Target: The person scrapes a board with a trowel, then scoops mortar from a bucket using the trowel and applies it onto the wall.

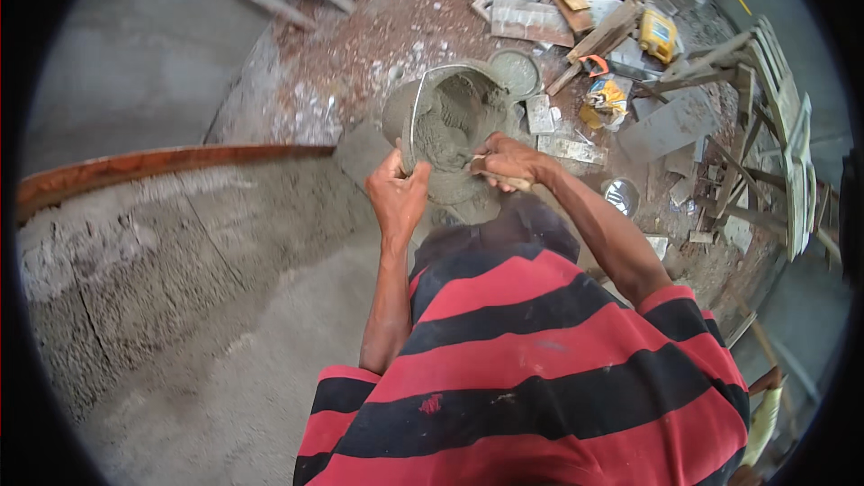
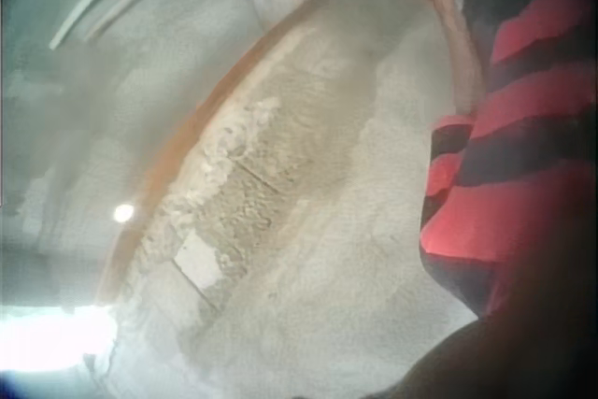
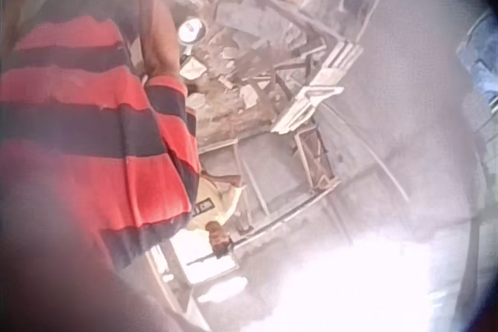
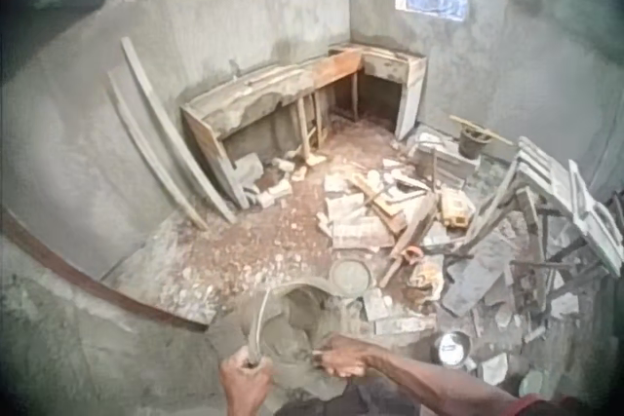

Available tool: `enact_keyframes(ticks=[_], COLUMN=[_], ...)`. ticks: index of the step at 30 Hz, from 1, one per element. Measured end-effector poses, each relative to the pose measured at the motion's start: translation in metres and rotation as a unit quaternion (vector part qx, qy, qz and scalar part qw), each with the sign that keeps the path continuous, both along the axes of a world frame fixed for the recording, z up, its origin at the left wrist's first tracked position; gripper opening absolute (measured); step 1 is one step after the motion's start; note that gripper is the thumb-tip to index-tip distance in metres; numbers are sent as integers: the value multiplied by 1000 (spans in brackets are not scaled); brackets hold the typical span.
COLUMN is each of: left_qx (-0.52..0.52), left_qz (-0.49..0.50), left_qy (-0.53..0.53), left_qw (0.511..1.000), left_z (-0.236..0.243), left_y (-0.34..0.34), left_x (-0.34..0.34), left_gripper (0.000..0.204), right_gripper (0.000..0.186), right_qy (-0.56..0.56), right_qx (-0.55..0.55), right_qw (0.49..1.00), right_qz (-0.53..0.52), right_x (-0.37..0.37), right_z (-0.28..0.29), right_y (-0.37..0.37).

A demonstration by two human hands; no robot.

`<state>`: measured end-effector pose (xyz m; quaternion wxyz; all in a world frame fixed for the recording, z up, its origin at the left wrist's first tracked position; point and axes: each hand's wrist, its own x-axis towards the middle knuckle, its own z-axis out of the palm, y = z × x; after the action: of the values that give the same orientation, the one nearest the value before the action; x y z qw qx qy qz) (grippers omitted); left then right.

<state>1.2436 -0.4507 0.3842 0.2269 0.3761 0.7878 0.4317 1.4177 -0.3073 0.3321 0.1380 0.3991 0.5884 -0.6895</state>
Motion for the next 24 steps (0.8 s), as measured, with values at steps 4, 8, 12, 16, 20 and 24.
enact_keyframes(ticks=[4, 8, 12, 16, 20, 24], left_qx=[41, -11, 56, 35, 5, -56], left_qz=[116, 214, 369, 454, 500, 529], left_qy=[-83, -53, -217, -303, -359, -373], left_qw=[989, 975, 902, 837, 788, 760], left_z=[-28, -76, -118, -151, -177, -176], left_y=[-19, -37, -46, -76, -114, -181], left_x=[0, 5, 13, 6, 3, 16], left_gripper=[22, 15, 26, 6, 14, 27], right_gripper=[39, 25, 17, 16, 18, 13], right_qy=[51, 30, 57, 87, 121, 152], right_qx=[-93, -57, -65, -187, -238, -60], right_qw=[994, 998, 995, 978, 956, 958], right_qz=[-14, -16, 41, -5, -119, -238], right_x=[-38, -30, -55, -83, -140, -213], right_z=[-5, 0, -26, -30, -38, -57], right_y=[-24, -23, -19, -20, -20, -44])
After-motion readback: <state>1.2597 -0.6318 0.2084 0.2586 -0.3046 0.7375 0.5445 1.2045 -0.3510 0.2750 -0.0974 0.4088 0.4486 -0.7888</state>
